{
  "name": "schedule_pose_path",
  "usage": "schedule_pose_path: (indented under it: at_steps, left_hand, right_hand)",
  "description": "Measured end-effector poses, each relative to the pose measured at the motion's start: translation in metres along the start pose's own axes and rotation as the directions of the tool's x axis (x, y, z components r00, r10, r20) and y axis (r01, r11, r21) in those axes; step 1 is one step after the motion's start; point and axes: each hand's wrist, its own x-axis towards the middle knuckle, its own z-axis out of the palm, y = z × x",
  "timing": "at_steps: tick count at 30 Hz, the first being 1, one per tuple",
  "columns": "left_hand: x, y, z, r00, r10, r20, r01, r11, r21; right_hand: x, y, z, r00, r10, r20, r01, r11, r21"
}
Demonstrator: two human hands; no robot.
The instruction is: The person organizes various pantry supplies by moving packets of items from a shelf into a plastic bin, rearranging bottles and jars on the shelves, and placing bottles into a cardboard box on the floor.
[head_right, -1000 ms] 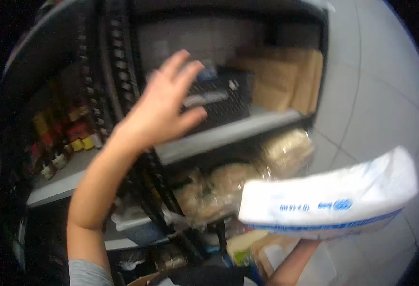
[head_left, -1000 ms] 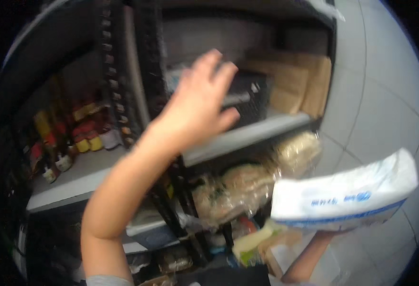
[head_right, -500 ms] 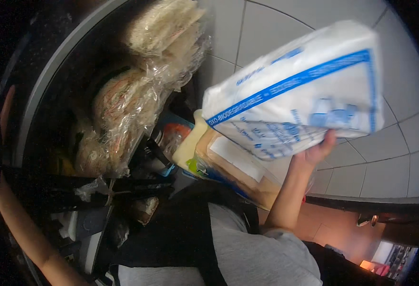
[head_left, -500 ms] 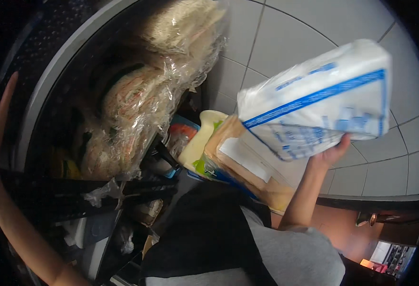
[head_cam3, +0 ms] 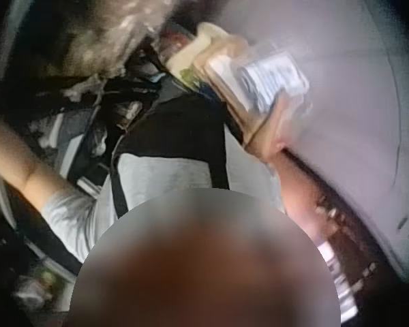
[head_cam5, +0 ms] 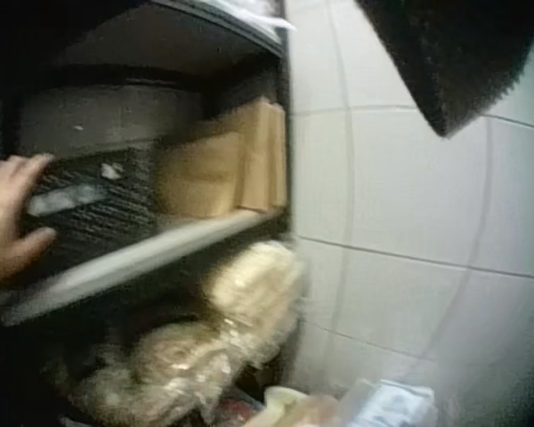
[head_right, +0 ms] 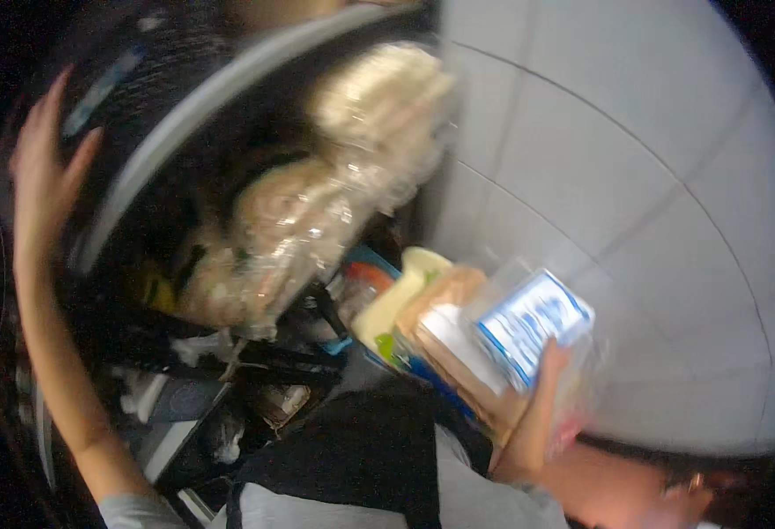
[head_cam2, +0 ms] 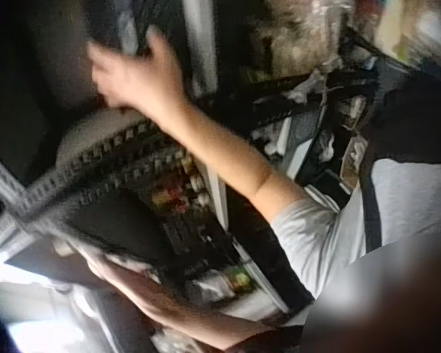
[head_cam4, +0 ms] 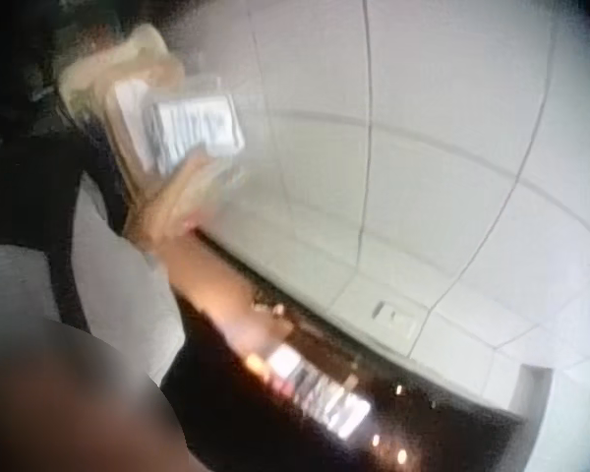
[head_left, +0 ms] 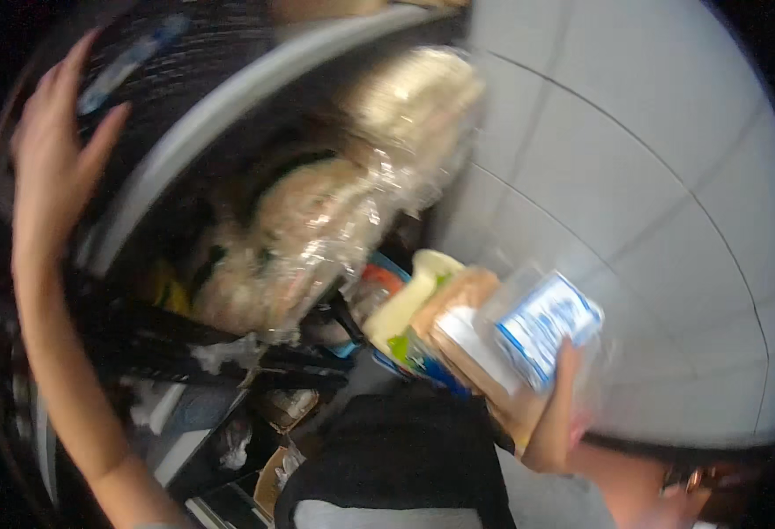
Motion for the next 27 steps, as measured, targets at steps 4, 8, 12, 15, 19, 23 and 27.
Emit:
schedule_pose_path:
  at_steps: [4,8,12,15,19,23,27]
  left_hand:
    - [0.004,0.018,-0.027,0.993,-0.109,0.047,0.108,0.994,0.028]
    - [-0.002,0.023,-0.037,0.982,-0.19,0.018,0.19,0.982,-0.013]
    - [-0.011,0.057,-0.039,0.964,-0.251,-0.089,0.21,0.922,-0.324]
    - [-0.044,0.077,-0.036,0.983,-0.185,0.0,0.16,0.851,-0.501]
    - [-0.069,0.083,-0.029,0.998,-0.055,0.02,0.058,0.874,-0.483]
    - [-0.067,0.08,-0.021,0.996,-0.011,-0.092,-0.053,0.747,-0.662]
    - [-0.076,0.078,-0.019,0.98,-0.105,-0.17,-0.055,0.679,-0.732]
  right_hand:
    - [0.026,-0.025,-0.013,0.969,-0.218,0.115,0.23,0.628,-0.744]
    - [0.031,-0.167,-0.011,0.807,-0.556,0.199,0.588,0.727,-0.355]
    - [-0.084,-0.362,-0.054,0.35,-0.932,0.09,0.89,0.361,0.277]
    - [-0.192,-0.482,-0.081,-0.113,-0.994,-0.007,0.848,-0.1,0.52]
    - [-0.316,-0.587,-0.087,-0.483,-0.793,-0.371,0.687,-0.606,0.401]
    - [-0.388,-0.65,-0.029,-0.475,-0.717,-0.51,0.733,-0.643,0.222]
    - [-0.4,-0.659,-0.016,-0.479,-0.651,-0.589,0.699,-0.689,0.193]
